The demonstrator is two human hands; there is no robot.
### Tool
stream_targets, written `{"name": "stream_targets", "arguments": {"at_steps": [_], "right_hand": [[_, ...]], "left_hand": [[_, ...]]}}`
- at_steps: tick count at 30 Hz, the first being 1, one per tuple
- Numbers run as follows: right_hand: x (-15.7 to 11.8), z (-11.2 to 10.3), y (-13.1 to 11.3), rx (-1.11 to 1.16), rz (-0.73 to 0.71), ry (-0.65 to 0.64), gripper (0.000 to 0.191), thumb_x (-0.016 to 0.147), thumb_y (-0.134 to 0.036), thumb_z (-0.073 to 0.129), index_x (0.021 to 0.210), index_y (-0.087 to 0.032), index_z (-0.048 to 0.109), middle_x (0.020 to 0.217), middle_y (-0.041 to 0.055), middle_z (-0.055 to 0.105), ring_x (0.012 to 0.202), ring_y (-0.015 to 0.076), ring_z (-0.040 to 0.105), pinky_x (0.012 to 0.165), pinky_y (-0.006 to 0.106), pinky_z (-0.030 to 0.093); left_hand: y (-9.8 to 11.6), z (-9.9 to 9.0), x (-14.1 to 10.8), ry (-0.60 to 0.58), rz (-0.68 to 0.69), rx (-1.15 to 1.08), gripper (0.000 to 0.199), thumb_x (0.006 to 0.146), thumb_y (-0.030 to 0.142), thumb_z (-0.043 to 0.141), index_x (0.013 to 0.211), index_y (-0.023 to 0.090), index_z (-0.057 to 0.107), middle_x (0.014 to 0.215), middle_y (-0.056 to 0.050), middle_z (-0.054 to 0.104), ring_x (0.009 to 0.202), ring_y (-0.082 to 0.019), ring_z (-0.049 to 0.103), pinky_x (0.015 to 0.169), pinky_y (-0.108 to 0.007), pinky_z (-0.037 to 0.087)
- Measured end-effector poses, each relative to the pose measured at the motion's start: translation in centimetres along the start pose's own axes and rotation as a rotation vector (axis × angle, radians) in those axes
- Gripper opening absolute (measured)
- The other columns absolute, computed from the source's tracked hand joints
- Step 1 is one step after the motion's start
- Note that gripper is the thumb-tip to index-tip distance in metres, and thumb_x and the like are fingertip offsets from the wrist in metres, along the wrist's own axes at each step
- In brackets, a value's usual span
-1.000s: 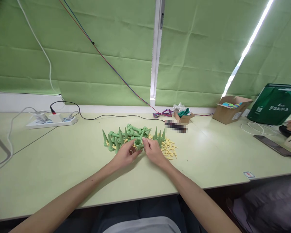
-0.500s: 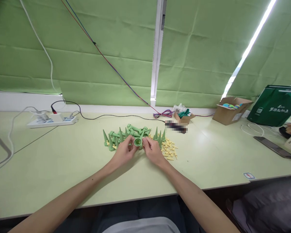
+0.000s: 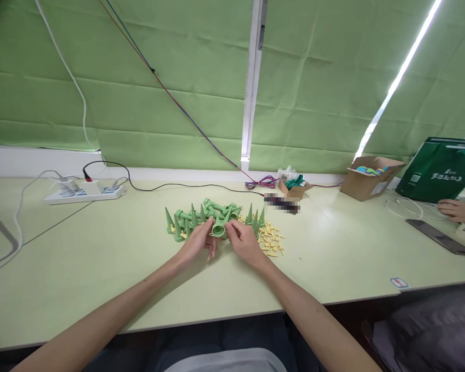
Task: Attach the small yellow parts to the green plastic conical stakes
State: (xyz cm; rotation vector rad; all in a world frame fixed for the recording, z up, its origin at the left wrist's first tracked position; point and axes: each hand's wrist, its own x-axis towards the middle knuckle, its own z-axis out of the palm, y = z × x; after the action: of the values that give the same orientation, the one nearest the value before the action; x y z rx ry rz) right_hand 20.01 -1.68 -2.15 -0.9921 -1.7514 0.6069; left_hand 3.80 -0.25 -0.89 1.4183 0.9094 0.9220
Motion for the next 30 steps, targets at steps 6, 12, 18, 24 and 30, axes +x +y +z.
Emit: {"name": "stream_targets", "arguments": {"at_steps": [6, 12, 18, 24, 30], "right_hand": [[-0.1, -0.1, -0.2, 0.001, 0.010, -0.046, 0.038, 0.098, -0.045, 0.040, 0.072, -0.020, 0.052, 0.058, -0.0033, 0.045, 0.052, 0.0123, 0.040, 0.053, 0.025, 0.032], [-0.1, -0.1, -0.1, 0.007, 0.012, -0.041, 0.040, 0.098, -0.046, 0.040, 0.069, -0.020, 0.049, 0.058, -0.0028, 0.047, 0.052, 0.0123, 0.039, 0.051, 0.025, 0.032], [0.0, -0.1, 0.4, -0.024, -0.001, -0.040, 0.041, 0.098, -0.045, 0.039, 0.065, -0.021, 0.042, 0.056, -0.0036, 0.043, 0.053, 0.0122, 0.040, 0.053, 0.025, 0.032], [0.0, -0.1, 0.6, -0.030, -0.005, -0.041, 0.043, 0.098, -0.044, 0.038, 0.063, -0.020, 0.042, 0.056, -0.0031, 0.044, 0.053, 0.0122, 0.040, 0.053, 0.025, 0.032], [0.0, -0.3, 0.4, -0.053, 0.004, -0.057, 0.045, 0.099, -0.045, 0.037, 0.062, -0.020, 0.041, 0.056, -0.0024, 0.045, 0.053, 0.0128, 0.043, 0.056, 0.026, 0.033]], "left_hand": [[0.5, -0.1, -0.1, -0.039, -0.029, -0.007, 0.049, 0.087, 0.067, 0.040, 0.079, 0.020, 0.048, 0.058, -0.002, 0.060, 0.039, -0.014, 0.053, 0.037, -0.026, 0.040], [0.6, -0.1, -0.3, -0.107, -0.031, -0.043, 0.045, 0.087, 0.063, 0.044, 0.084, 0.019, 0.048, 0.061, -0.002, 0.059, 0.041, -0.013, 0.055, 0.036, -0.024, 0.039], [0.9, -0.2, -0.6, -0.114, 0.001, -0.002, 0.040, 0.086, 0.059, 0.051, 0.079, 0.021, 0.041, 0.051, 0.005, 0.047, 0.041, -0.014, 0.055, 0.037, -0.023, 0.039], [1.4, -0.2, -1.0, -0.114, 0.125, 0.089, 0.038, 0.086, 0.057, 0.052, 0.081, 0.021, 0.042, 0.069, 0.005, 0.046, 0.045, -0.011, 0.055, 0.038, -0.023, 0.036], [1.3, -0.3, -1.1, -0.126, 0.193, 0.194, 0.035, 0.088, 0.056, 0.050, 0.090, 0.021, 0.046, 0.075, 0.002, 0.052, 0.043, -0.010, 0.049, 0.041, -0.025, 0.036]]}}
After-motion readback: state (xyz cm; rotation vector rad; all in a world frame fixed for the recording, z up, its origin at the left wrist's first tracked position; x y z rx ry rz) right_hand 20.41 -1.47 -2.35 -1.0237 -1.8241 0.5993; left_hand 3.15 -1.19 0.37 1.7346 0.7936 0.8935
